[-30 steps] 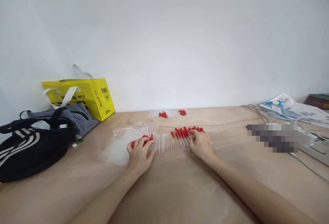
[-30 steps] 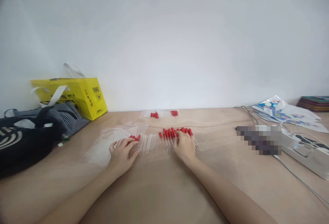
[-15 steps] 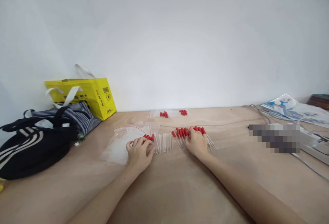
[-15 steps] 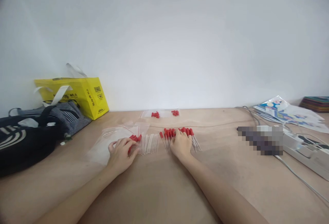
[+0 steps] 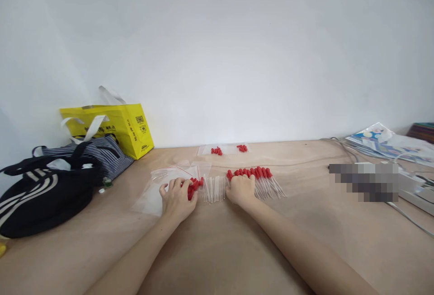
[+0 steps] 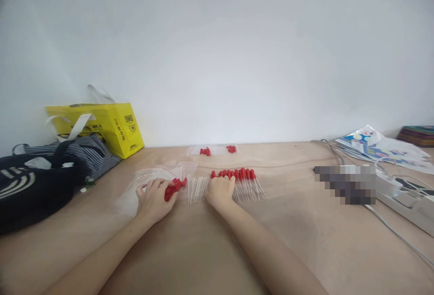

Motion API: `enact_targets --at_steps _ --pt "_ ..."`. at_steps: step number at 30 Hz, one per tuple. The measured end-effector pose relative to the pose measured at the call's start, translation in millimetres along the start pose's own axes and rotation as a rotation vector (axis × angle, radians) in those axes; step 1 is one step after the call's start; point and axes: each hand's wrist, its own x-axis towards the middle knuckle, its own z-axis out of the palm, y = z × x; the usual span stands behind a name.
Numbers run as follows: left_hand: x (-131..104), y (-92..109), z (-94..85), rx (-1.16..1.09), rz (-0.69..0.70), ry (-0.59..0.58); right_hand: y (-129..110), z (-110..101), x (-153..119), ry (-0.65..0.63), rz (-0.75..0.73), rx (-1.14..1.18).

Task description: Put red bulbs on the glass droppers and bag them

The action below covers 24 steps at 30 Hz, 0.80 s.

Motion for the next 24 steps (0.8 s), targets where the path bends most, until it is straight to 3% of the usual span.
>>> enact_targets --at_steps 15,20,24 --pt "35.1 13.1 10.1 0.014 0.229 -0.108 -7.9 -1.2 6.7 -0.051 -0.006 -0.012" --pt "35.7 15.7 11.4 0.029 0.274 -0.078 10.5 -16.3 -10.8 -0.016 -0.096 0.009" --pt "31.4 17.1 -0.7 0.019 0.275 -0.035 41.2 -14.4 -32.1 0.016 -0.183 0.036"
